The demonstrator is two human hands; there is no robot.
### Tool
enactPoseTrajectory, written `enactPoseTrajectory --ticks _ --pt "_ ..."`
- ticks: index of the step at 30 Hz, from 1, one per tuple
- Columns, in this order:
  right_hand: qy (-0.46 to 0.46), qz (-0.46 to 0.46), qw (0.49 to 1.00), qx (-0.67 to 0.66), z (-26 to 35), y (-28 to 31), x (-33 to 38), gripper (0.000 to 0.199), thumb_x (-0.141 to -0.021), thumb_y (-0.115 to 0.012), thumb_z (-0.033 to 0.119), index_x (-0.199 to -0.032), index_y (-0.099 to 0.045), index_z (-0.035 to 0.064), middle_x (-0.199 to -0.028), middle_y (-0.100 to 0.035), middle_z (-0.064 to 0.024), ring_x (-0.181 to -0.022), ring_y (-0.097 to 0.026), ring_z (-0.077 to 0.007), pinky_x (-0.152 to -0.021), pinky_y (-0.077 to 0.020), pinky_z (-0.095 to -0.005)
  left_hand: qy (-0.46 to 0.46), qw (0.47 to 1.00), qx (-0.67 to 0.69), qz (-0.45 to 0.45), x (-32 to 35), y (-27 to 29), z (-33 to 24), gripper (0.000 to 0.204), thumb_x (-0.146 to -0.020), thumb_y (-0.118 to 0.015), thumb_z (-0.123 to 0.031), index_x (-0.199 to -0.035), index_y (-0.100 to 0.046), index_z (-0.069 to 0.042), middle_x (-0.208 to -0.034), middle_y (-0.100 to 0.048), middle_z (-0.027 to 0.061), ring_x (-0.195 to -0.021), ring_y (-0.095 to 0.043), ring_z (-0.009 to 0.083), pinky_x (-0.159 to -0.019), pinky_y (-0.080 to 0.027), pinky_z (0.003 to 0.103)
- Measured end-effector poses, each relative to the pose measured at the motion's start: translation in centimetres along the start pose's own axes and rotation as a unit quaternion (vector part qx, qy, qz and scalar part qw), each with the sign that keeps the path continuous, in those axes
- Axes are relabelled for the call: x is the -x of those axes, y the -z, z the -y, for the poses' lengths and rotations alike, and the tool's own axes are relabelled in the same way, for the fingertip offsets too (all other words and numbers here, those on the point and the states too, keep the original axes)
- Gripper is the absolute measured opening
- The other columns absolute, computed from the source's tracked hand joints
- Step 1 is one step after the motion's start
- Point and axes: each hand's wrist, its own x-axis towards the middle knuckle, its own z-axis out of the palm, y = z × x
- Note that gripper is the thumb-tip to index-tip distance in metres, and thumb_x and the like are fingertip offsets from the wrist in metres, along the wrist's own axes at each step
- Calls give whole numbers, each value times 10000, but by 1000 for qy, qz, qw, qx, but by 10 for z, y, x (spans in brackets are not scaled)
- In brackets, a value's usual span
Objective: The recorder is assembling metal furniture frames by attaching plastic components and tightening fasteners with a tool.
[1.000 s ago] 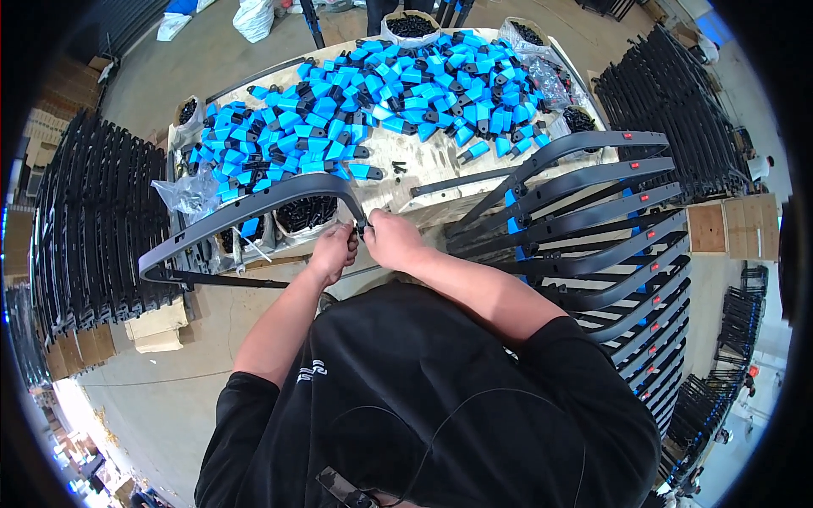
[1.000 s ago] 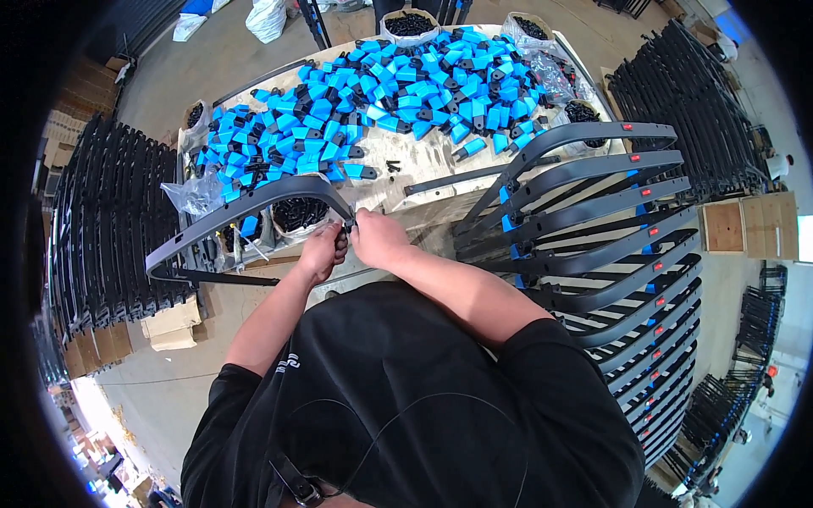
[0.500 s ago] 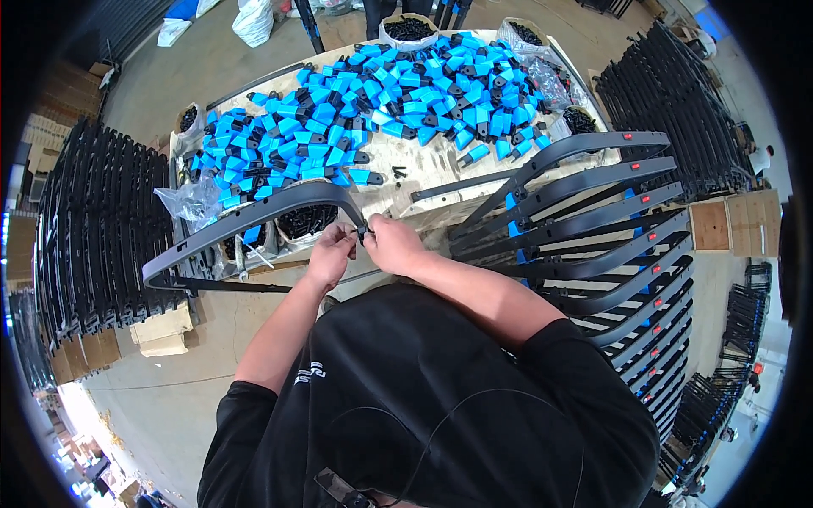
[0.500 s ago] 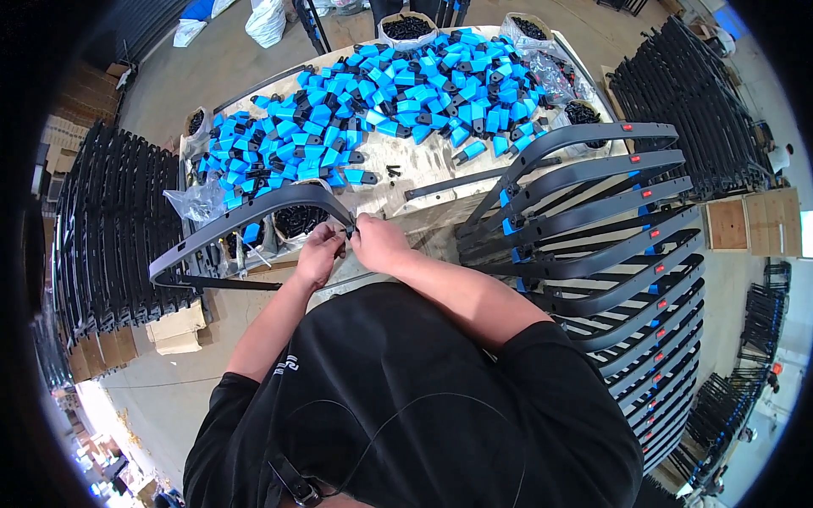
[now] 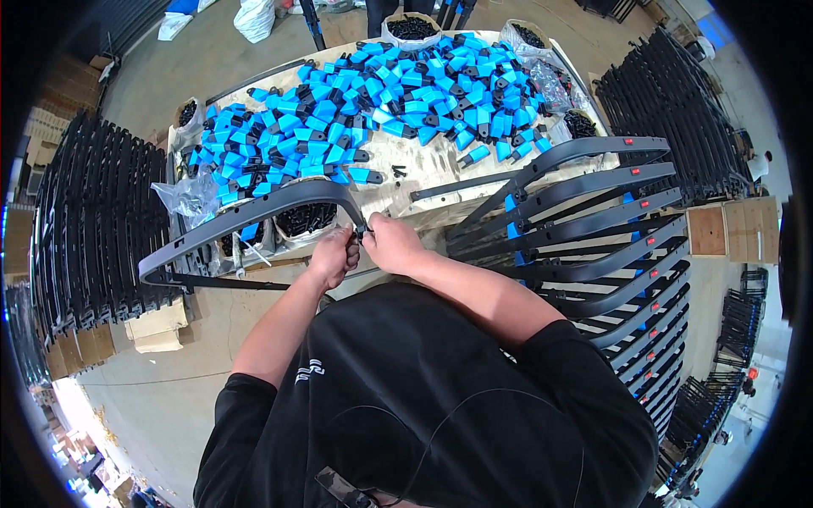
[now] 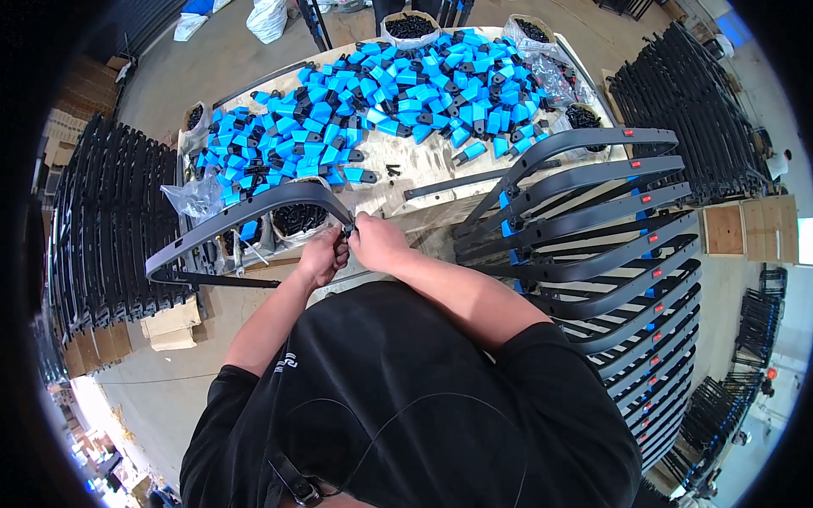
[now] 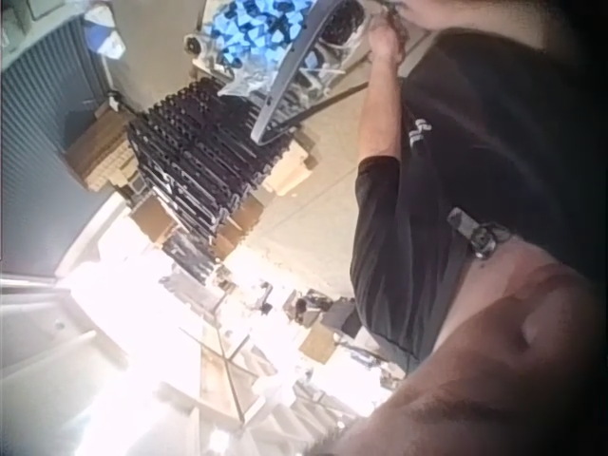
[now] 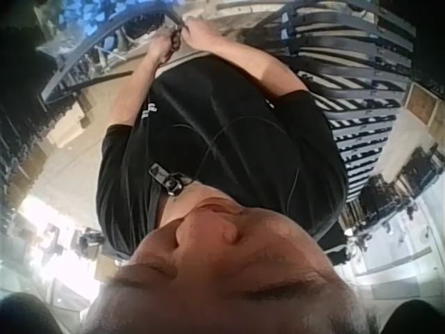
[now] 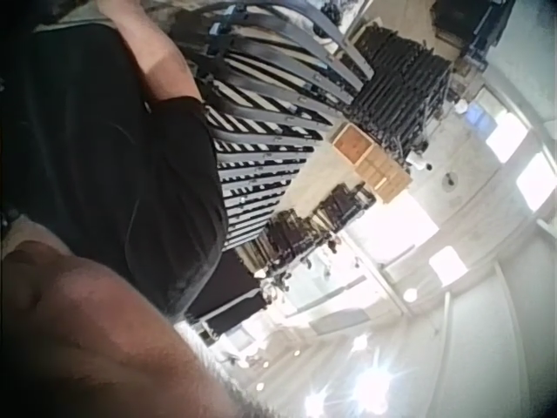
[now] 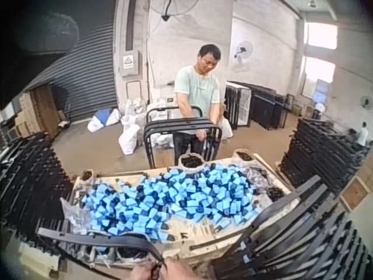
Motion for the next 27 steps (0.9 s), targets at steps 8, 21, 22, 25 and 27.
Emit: enactPoseTrajectory --ticks 8,21,22,25,27 --pt "-8 -4 1000 -9 -1 -2 0 226 -919 -622 190 -958 -552 -21 -934 -670 -264 -896 -653 -464 -788 -506 -553 55 998 -2 -40 2 -12 -3 402 -1083 -440 -442 -811 -426 -147 -581 -321 -46 -445 -270 99 -418 -201 288" --pt "-3 -17 1000 -10 -1 -3 1 227 -922 -628 201 -956 -556 -11 -875 -668 -258 -864 -653 -462 -751 -505 -552 -27 998 62 -7 4 -3 5 219 -1058 -548 -267 -908 -463 -133 -742 -440 -15 -607 -401 110 -515 -315 261" --pt "-3 -19 1000 -10 -1 -2 1 228 -923 -627 202 -954 -556 -12 -875 -668 -259 -865 -653 -464 -750 -504 -553 -13 996 83 2 6 -3 3 197 -1046 -563 -236 -910 -465 -132 -745 -448 -12 -620 -409 113 -530 -330 270" --pt "7 -27 1000 -8 -2 -3 2 229 -926 -624 204 -952 -556 -14 -875 -667 -260 -863 -651 -466 -748 -502 -555 -6 994 112 13 7 0 2 162 -1017 -590 -176 -917 -473 -127 -756 -474 -5 -640 -433 121 -553 -356 286" --pt "18 -34 999 -6 -4 -4 1 230 -928 -622 204 -952 -556 -15 -874 -667 -261 -861 -651 -468 -748 -501 -556 -12 993 119 14 6 3 4 148 -1001 -602 -146 -921 -479 -123 -765 -493 -1 -648 -449 124 -561 -368 294"
